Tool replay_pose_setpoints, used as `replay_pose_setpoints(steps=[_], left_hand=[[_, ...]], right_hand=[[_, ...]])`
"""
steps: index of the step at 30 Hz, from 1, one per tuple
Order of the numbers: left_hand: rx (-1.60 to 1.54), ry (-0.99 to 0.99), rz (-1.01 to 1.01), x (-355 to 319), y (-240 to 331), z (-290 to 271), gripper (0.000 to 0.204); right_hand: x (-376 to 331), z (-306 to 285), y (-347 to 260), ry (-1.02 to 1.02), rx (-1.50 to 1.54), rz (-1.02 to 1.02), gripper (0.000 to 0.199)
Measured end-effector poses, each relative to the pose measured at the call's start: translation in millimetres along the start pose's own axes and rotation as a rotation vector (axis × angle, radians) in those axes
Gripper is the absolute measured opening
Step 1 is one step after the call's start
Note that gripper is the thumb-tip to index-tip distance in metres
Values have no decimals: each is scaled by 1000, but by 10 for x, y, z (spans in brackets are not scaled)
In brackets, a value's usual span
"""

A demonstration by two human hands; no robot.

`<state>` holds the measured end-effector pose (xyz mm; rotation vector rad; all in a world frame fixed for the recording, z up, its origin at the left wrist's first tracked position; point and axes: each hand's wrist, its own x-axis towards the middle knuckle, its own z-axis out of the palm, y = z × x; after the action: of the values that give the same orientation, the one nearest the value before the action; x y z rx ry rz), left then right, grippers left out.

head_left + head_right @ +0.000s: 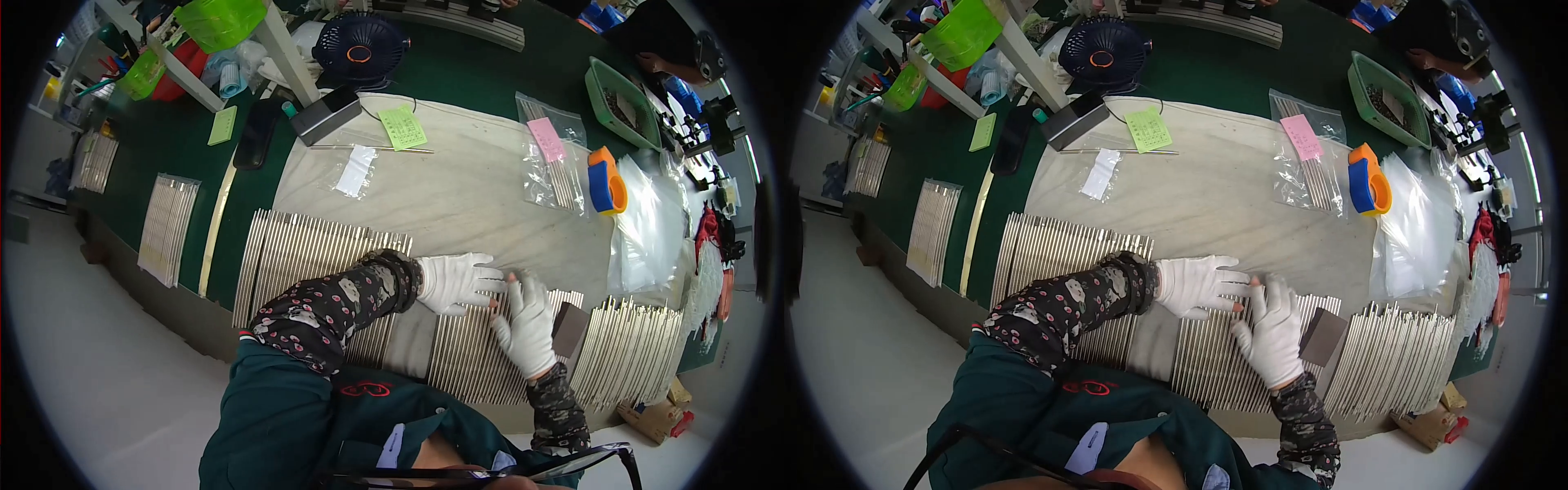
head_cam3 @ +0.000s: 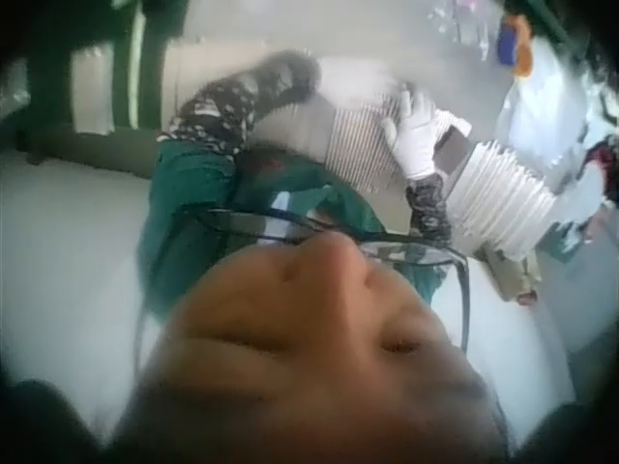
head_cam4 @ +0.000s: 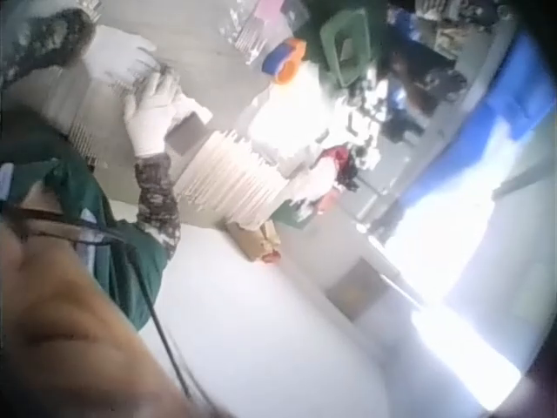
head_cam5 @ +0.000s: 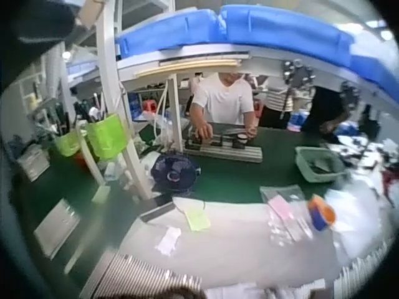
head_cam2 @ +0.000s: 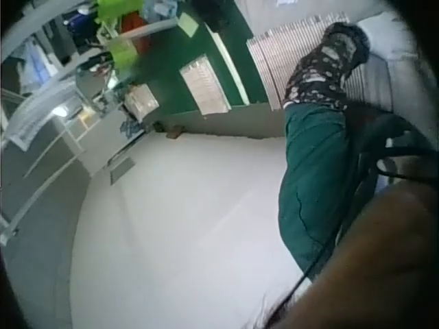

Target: Manually sanding a bundle of thin wooden or metal sticks using a sanding block.

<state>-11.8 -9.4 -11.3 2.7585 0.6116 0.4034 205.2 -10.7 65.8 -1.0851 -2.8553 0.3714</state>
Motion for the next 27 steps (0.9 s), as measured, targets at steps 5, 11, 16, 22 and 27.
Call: replay_pose_setpoints(steps=[5, 11, 16, 22, 27], left_hand=[[108, -28, 33, 72, -3, -40, 55], [302, -68, 50, 99, 75, -134, 60], [432, -38, -26, -72, 551, -378, 58], [568, -53, -108, -867, 1217, -703, 61], [539, 115, -482, -1870, 1595, -741, 62]], right_hand=[[-677, 518, -262, -196, -151, 31, 86], [-643, 589, -294, -59, -241, 60, 79], [-665, 598, -266, 57, -328, 20, 71], [-693, 687, -197, 154, -348, -20, 66], [-681, 735, -153, 192, -343, -42, 64]])
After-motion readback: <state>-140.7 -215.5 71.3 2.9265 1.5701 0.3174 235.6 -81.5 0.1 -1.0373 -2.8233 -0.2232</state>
